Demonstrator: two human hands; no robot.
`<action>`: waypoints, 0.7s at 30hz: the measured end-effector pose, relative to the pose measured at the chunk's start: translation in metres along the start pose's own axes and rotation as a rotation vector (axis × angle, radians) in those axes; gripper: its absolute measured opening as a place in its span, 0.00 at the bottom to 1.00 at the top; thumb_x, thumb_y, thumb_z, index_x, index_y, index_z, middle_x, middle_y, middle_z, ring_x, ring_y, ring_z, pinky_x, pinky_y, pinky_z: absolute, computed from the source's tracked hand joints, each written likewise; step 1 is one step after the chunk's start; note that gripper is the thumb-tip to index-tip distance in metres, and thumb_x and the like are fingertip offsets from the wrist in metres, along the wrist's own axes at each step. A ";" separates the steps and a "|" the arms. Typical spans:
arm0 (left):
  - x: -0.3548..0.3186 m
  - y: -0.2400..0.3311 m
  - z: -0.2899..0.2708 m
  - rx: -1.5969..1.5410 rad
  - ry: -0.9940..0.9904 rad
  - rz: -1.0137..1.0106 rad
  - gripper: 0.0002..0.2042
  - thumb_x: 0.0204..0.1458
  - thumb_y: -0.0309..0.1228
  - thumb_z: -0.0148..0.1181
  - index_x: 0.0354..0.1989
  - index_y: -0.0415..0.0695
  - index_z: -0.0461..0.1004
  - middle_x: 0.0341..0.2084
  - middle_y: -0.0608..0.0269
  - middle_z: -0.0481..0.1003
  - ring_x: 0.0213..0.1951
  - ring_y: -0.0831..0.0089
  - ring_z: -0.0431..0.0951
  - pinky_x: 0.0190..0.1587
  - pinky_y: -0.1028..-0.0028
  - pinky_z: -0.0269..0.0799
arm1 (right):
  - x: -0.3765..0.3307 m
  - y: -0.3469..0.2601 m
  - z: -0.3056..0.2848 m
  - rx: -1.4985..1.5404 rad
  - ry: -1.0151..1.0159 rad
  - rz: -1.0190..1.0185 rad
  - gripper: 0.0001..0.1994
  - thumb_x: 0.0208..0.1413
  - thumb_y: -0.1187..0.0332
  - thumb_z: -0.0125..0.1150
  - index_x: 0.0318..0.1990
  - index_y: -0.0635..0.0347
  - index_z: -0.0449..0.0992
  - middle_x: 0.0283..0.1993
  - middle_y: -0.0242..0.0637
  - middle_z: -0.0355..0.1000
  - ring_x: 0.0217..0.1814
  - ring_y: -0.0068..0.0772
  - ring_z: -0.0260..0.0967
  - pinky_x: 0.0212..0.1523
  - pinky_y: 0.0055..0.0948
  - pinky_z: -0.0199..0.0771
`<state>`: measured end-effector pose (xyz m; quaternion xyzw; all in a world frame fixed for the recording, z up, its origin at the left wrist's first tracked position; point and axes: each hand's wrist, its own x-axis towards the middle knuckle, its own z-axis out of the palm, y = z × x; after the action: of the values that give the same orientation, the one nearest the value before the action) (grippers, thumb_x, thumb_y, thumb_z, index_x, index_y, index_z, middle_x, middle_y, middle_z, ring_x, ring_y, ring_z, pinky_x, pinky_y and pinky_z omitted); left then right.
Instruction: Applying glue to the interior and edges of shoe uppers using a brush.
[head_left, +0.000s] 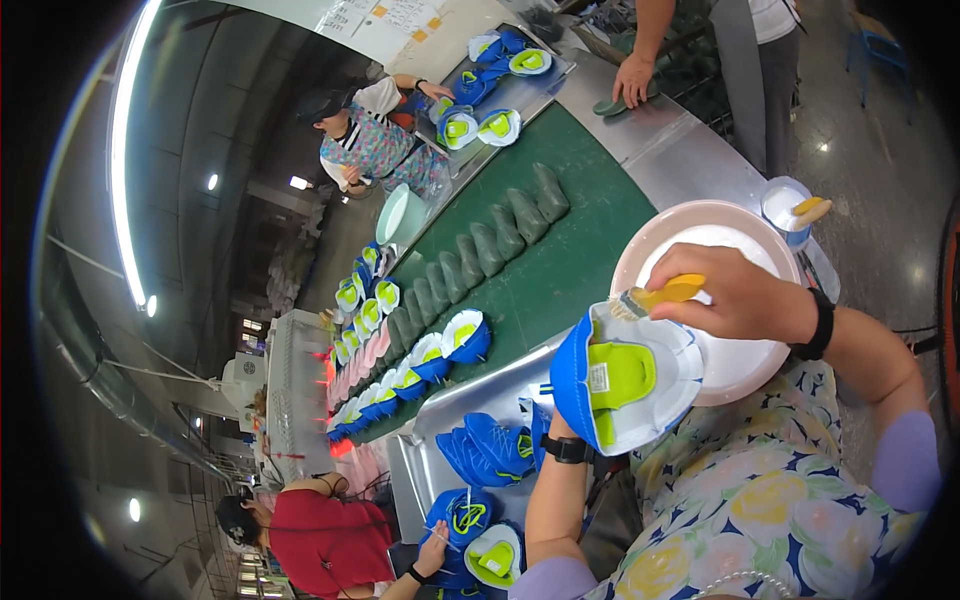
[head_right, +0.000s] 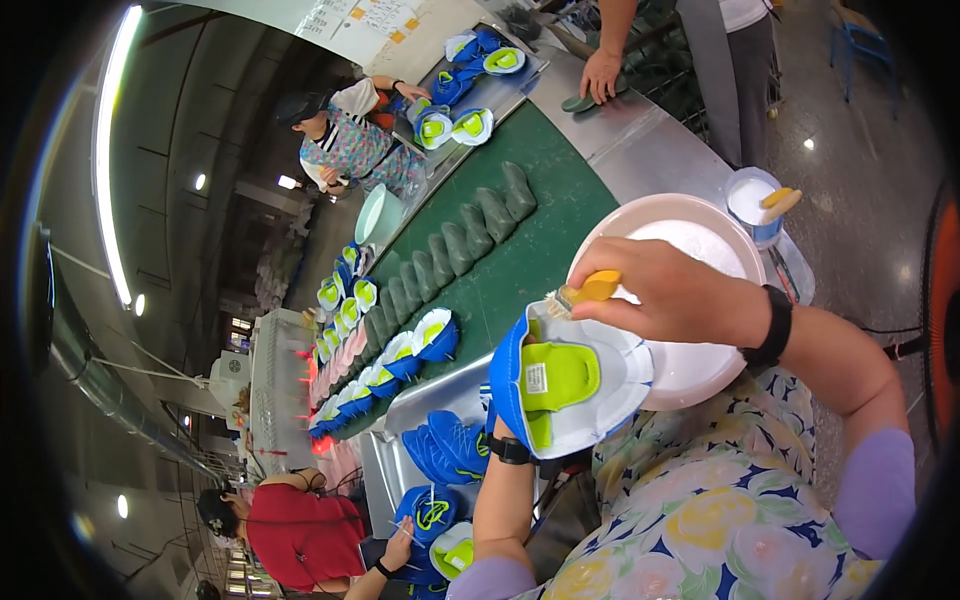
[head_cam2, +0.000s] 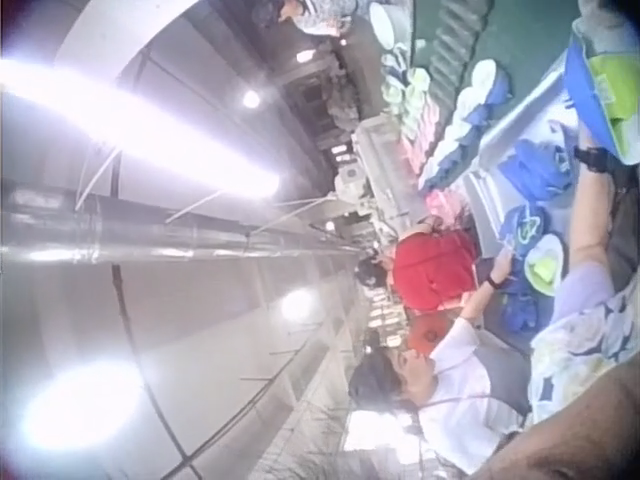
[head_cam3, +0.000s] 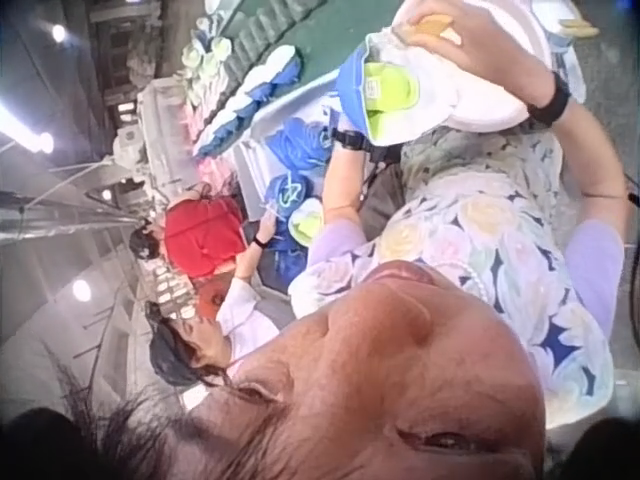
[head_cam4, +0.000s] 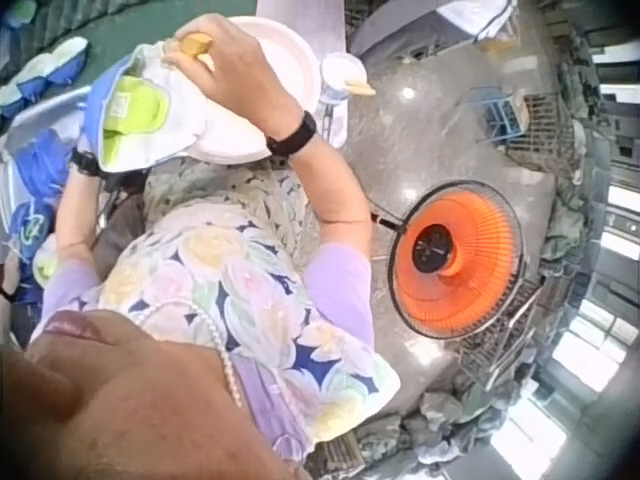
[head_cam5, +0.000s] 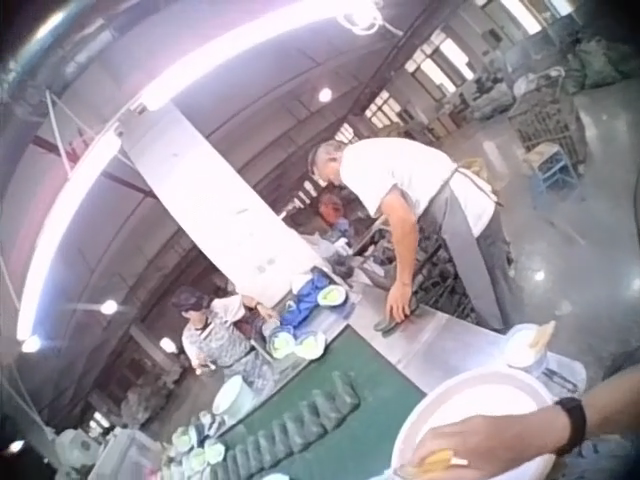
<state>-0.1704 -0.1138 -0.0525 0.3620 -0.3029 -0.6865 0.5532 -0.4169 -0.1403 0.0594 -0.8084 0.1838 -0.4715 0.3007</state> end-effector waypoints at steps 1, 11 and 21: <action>-0.009 0.003 -0.004 0.004 -0.001 -0.007 0.31 0.62 0.50 0.54 0.64 0.38 0.61 0.58 0.46 0.70 0.50 0.55 0.78 0.52 0.58 0.77 | 0.001 -0.001 0.003 -0.005 -0.003 -0.009 0.11 0.55 0.69 0.67 0.41 0.62 0.72 0.38 0.43 0.75 0.40 0.44 0.76 0.38 0.32 0.76; -0.055 0.024 -0.057 -0.090 -0.021 -0.076 0.32 0.61 0.50 0.56 0.65 0.37 0.60 0.58 0.46 0.70 0.48 0.57 0.78 0.51 0.61 0.78 | -0.024 0.019 0.001 -0.066 -0.056 0.421 0.11 0.55 0.68 0.67 0.35 0.65 0.71 0.23 0.43 0.73 0.23 0.33 0.73 0.25 0.30 0.70; -0.063 0.017 -0.147 -0.598 -0.114 0.007 0.24 0.64 0.46 0.52 0.61 0.41 0.68 0.50 0.57 0.77 0.43 0.67 0.82 0.45 0.65 0.81 | -0.052 0.006 -0.029 0.423 0.170 0.682 0.08 0.58 0.70 0.63 0.39 0.62 0.71 0.35 0.34 0.72 0.30 0.19 0.70 0.31 0.19 0.71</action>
<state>-0.0312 -0.0579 -0.1095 0.1431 -0.1193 -0.7623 0.6198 -0.4681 -0.1235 0.0328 -0.5797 0.3643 -0.4374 0.5831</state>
